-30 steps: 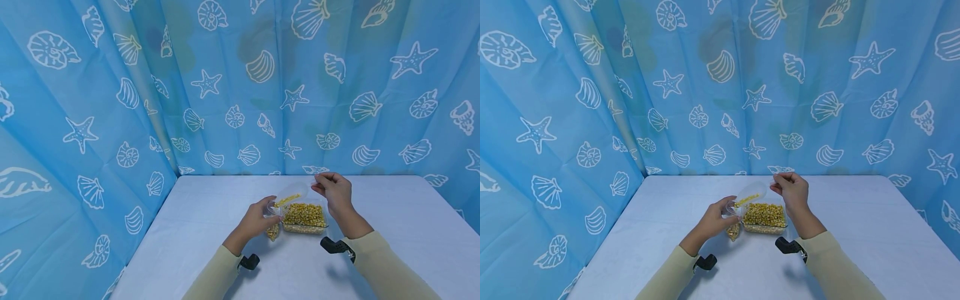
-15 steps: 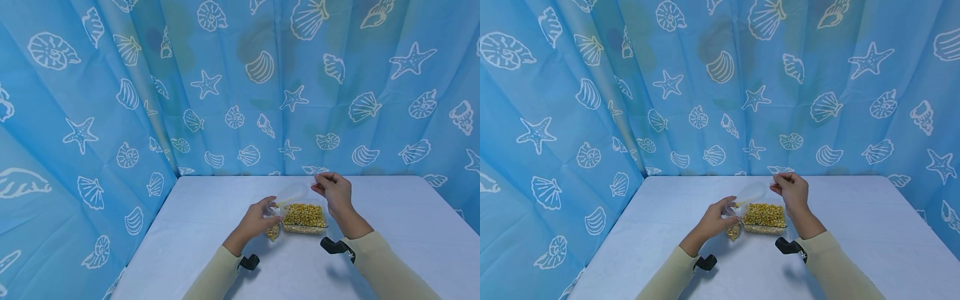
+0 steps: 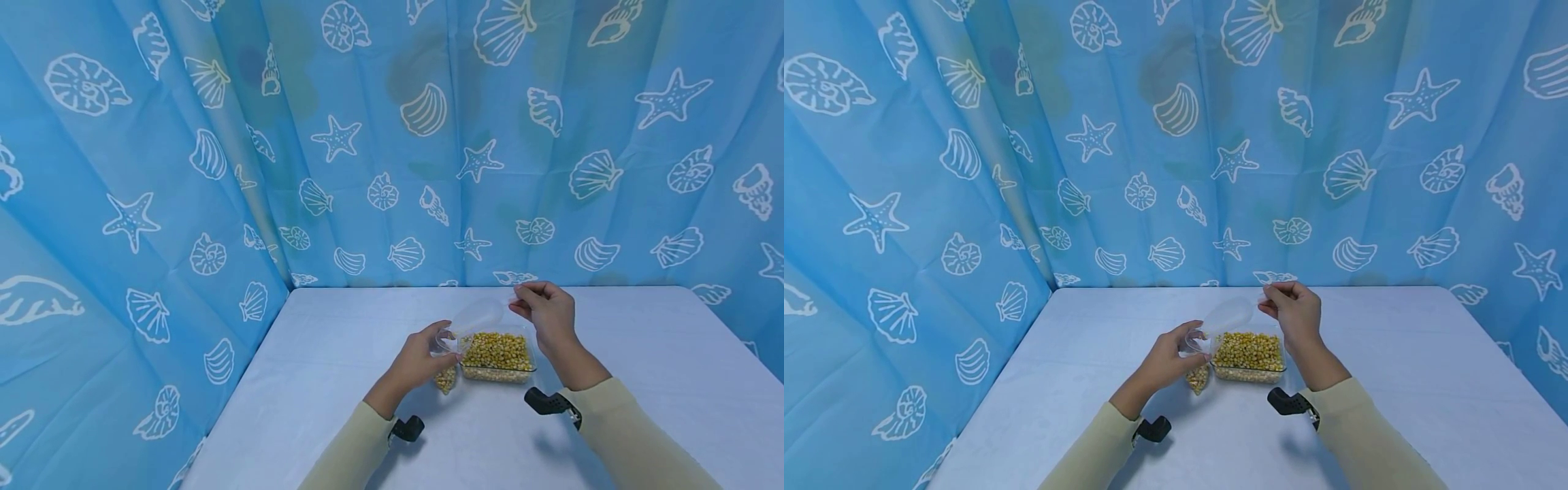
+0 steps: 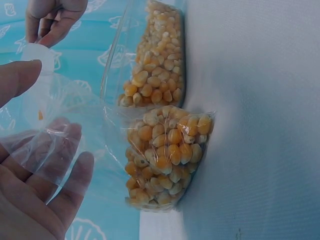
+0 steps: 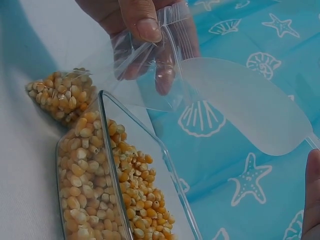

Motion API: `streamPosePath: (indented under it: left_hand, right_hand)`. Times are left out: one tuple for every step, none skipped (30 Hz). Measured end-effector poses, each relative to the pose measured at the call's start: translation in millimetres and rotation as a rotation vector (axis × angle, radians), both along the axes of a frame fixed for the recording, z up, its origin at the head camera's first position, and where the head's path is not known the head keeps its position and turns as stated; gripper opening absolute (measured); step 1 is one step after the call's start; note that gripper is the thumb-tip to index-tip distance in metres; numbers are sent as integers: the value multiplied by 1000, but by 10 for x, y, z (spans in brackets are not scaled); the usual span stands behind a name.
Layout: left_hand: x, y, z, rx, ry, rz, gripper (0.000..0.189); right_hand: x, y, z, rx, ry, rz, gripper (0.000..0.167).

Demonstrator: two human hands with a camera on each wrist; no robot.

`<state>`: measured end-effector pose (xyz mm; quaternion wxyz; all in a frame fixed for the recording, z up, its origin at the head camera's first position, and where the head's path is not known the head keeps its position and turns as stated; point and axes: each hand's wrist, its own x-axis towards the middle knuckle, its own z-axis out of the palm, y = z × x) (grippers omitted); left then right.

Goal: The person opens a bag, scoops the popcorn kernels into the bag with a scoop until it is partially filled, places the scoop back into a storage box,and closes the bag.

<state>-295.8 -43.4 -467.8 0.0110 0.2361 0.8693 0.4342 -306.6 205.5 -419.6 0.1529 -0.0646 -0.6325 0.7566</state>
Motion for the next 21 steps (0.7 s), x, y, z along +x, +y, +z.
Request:
streamPosePath:
  left_hand:
    - [-1,1,-1,-4,-1,2,70]
    - [-1,1,0,-8,0,3,70]
    - [-1,2,0,-9,2,3,70]
    - [-3,4,-1,-9,5,2,70]
    - [-3,6,0,-8,7,2,70]
    - [-2,7,1,-7,8,1,70]
    - [-1,6,2,-6,8,1,71]
    - [0,6,3,-4,9,-1,71]
    - [0,6,1,-3,7,-1,71]
    - [0,6,0,-3,5,0,71]
    - [2,5,3,-3,2,2,71]
    - [3,5,4,-2,1,3,71]
    - [3,6,3,-1,0,3,71]
    - [2,8,2,2,0,2,71]
    - [2,8,0,5,0,3,71]
    - [4,8,2,6,-1,3,71]
    - [4,9,1,7,-1,3,71]
    - [3,10,-1,7,0,3,70]
    - [1,11,-5,6,-1,4,70]
    - [1,10,-5,4,-1,5,70]
    - [2,9,-3,2,-2,6,70]
  right_hand:
    - [1,0,2,3,0,0,20]
    - [3,0,4,5,3,0,20]
    - [5,1,5,7,5,-1,19]
    - [6,0,6,10,8,-1,19]
    - [7,0,7,11,10,-1,19]
    - [7,0,7,11,13,-1,19]
    - [6,-2,6,14,14,-3,19]
    - [8,-4,6,20,17,-3,18]
    - [5,-7,4,24,17,-4,18]
    - [2,-10,3,32,19,-4,17]
    - [-1,-13,1,40,22,-3,17]
    - [-2,-16,-2,48,25,-1,17]
    - [-4,-19,-3,52,28,0,16]
    - [-3,-20,-5,58,33,3,17]
    - [-6,-23,-7,62,34,5,17]
    - [-5,-25,-8,71,34,5,17]
    - [-2,-27,-8,77,33,3,17]
    - [1,-29,-7,85,32,-1,17]
    - [3,-31,-6,98,30,-6,18]
    - [8,-33,-4,118,30,-11,18]
    - [11,-37,-2,136,35,-14,19]
